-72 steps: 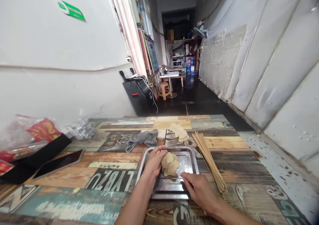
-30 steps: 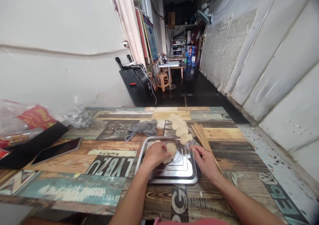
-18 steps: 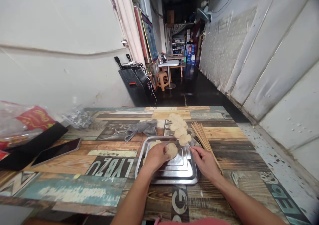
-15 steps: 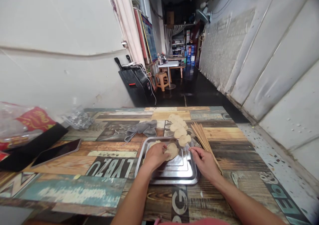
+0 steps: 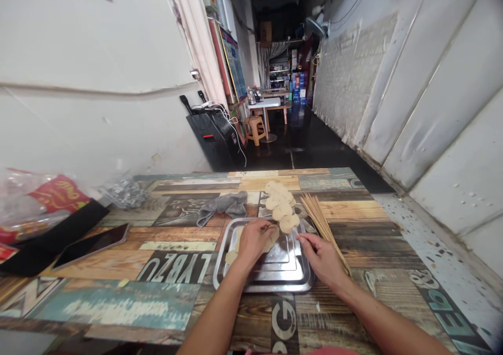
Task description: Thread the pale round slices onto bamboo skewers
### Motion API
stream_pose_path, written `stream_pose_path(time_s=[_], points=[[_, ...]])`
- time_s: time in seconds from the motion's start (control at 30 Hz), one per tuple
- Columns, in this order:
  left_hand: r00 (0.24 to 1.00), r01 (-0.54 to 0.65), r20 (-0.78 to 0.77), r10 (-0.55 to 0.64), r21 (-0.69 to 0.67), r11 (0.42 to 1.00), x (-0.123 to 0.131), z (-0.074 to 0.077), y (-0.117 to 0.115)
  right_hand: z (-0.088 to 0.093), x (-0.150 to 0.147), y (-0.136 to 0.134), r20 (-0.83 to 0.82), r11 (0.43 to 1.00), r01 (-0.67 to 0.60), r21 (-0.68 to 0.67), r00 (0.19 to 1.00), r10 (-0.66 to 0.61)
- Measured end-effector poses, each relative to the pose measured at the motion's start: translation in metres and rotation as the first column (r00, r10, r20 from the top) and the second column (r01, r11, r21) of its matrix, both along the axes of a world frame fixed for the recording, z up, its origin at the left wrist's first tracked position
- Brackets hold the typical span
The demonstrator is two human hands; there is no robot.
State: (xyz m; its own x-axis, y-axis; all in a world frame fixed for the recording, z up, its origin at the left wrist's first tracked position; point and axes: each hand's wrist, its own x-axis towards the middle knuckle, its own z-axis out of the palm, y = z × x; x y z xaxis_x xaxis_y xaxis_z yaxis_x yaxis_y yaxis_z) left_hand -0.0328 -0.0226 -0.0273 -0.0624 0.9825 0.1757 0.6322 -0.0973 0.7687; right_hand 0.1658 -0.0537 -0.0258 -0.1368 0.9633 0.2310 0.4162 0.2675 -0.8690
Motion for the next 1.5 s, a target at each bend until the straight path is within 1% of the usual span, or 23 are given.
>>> stream_pose_path(time_s=[0.03,0.1,0.13,0.17,0.2,0.23,0.27,0.33,0.4,0.5,0.53,0.6,0.7,0.8,0.87,0.97,1.1,1.2,1.37,1.5], points=[[1.000,-0.007,0.026,0.006,0.006,1.000,-0.003,0.001,0.000,0.001,0.000,0.000,0.004,1.000,0.001,-0.001,1.000,-0.001],[0.994,-0.040,0.098,0.042,-0.030,0.999,-0.009,0.004,0.001,0.001,0.001,0.000,0.005,1.000,0.002,-0.002,1.000,-0.002],[0.982,-0.053,0.177,0.064,-0.068,0.996,-0.012,0.005,0.002,0.002,0.001,-0.001,0.001,1.000,0.003,-0.003,1.000,-0.003],[0.953,-0.059,0.289,0.091,-0.117,0.991,-0.014,0.006,0.003,0.002,0.001,-0.001,-0.005,1.000,0.001,-0.004,1.000,-0.001],[0.897,-0.061,0.423,0.129,-0.170,0.984,-0.016,0.007,0.003,0.002,0.001,-0.002,-0.012,1.000,0.000,-0.005,1.000,0.000],[0.812,-0.059,0.557,0.175,-0.219,0.974,-0.017,0.008,0.004,0.002,0.001,-0.003,-0.017,1.000,0.000,-0.004,1.000,0.000],[0.709,-0.053,0.669,0.221,-0.262,0.964,-0.018,0.009,0.004,0.003,0.000,-0.004,-0.020,1.000,-0.002,-0.003,1.000,0.002],[0.518,-0.046,0.801,0.301,-0.325,0.945,-0.020,0.011,0.005,0.003,-0.001,-0.007,-0.017,1.000,-0.021,-0.005,1.000,0.021],[0.379,-0.027,0.861,0.339,-0.356,0.934,-0.021,0.013,0.007,0.002,-0.002,-0.011,-0.007,0.998,-0.057,-0.009,0.998,0.057],[0.229,-0.012,0.910,0.346,-0.353,0.935,-0.025,0.014,0.009,0.000,-0.005,-0.016,0.026,0.993,-0.119,-0.014,0.993,0.119],[0.194,-0.019,0.918,0.346,-0.349,0.937,-0.026,0.014,0.010,0.000,-0.006,-0.017,0.039,0.990,-0.137,-0.019,0.990,0.137],[0.147,-0.051,0.926,0.347,-0.343,0.938,-0.030,0.013,0.012,-0.001,-0.007,-0.020,0.065,0.986,-0.163,-0.034,0.984,0.165],[0.124,-0.138,0.932,0.341,-0.324,0.936,-0.036,0.011,0.014,0.000,-0.010,-0.023,0.090,0.980,-0.196,-0.046,0.976,0.200],[0.143,-0.226,0.931,0.337,-0.300,0.927,-0.040,0.012,0.014,0.001,-0.011,-0.025,0.104,0.975,-0.220,-0.044,0.969,0.223],[0.153,-0.250,0.925,0.347,-0.304,0.919,-0.043,0.012,0.015,0.001,-0.012,-0.026,0.112,0.973,-0.228,-0.043,0.966,0.232],[0.170,-0.260,0.918,0.357,-0.308,0.915,-0.046,0.011,0.015,0.000,-0.013,-0.026,0.123,0.972,-0.232,-0.045,0.964,0.236],[0.233,-0.297,0.909,0.346,-0.273,0.915,-0.048,0.009,0.017,-0.001,-0.012,-0.026,0.124,0.971,-0.234,-0.043,0.963,0.238],[0.262,-0.308,0.901,0.347,-0.263,0.914,-0.048,0.010,0.018,0.000,-0.012,-0.026,0.130,0.970,-0.238,-0.049,0.961,0.242],[0.279,-0.296,0.896,0.345,-0.262,0.919,-0.048,0.010,0.019,0.000,-0.013,-0.025,0.133,0.970,-0.235,-0.063,0.961,0.241],[0.280,-0.272,0.903,0.325,-0.250,0.929,-0.048,0.007,0.020,-0.002,-0.012,-0.025,0.135,0.971,-0.232,-0.064,0.962,0.239]])
